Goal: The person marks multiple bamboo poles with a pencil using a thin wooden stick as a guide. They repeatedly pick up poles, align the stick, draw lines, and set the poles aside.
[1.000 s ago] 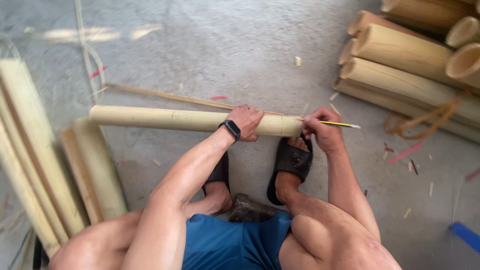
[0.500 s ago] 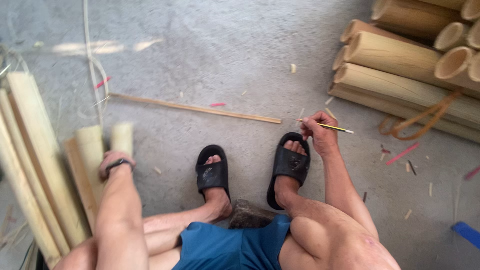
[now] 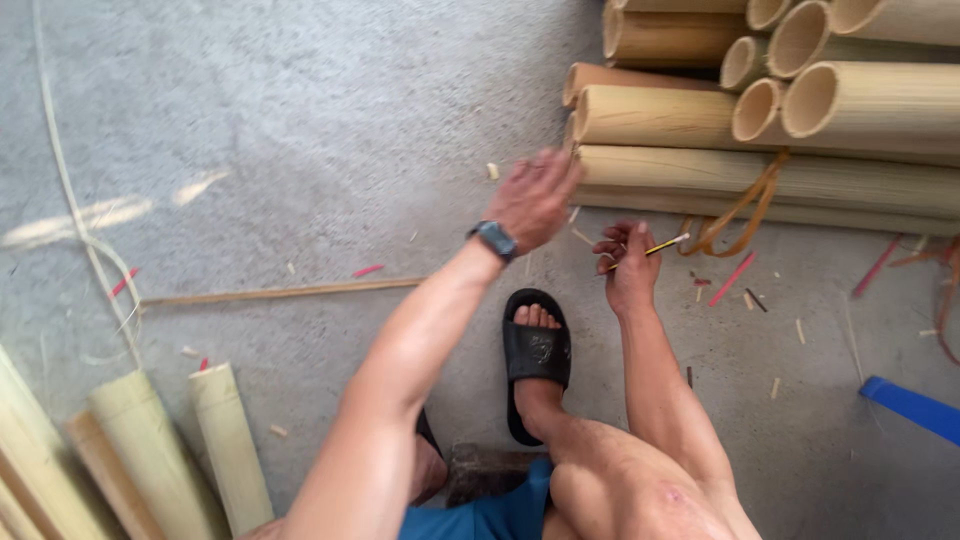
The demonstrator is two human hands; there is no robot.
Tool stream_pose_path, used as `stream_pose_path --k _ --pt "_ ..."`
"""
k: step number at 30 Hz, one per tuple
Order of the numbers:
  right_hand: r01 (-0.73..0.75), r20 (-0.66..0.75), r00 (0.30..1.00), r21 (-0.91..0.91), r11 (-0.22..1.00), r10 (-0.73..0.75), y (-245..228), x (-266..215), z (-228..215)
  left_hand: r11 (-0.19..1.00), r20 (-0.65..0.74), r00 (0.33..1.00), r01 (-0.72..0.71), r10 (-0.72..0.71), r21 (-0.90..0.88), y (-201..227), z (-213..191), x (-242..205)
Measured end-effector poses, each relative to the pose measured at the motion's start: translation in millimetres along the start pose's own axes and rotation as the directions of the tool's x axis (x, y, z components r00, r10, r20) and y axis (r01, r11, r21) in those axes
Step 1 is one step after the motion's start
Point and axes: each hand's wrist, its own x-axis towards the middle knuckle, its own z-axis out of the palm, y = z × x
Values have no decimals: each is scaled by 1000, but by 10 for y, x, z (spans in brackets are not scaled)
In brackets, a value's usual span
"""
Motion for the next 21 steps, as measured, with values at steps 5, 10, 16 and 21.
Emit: stream_pose_path --k 5,10,16,21 --pt "6 -158 987 39 999 0 -435 272 -125 945 16 1000 -20 16 327 348 414 609" --pt "-2 -149 989 36 999 8 -372 308 -48 982 176 984 -25 -9 189 -229 641 341" --pt "49 -29 997 -369 928 -65 -253 -79 370 957 169 952 223 -254 186 -2009 -868 -1433" --pt "542 329 840 -533 649 -432 -376 -337 973 706 463 544 625 -700 332 -2218 -1833 -2800"
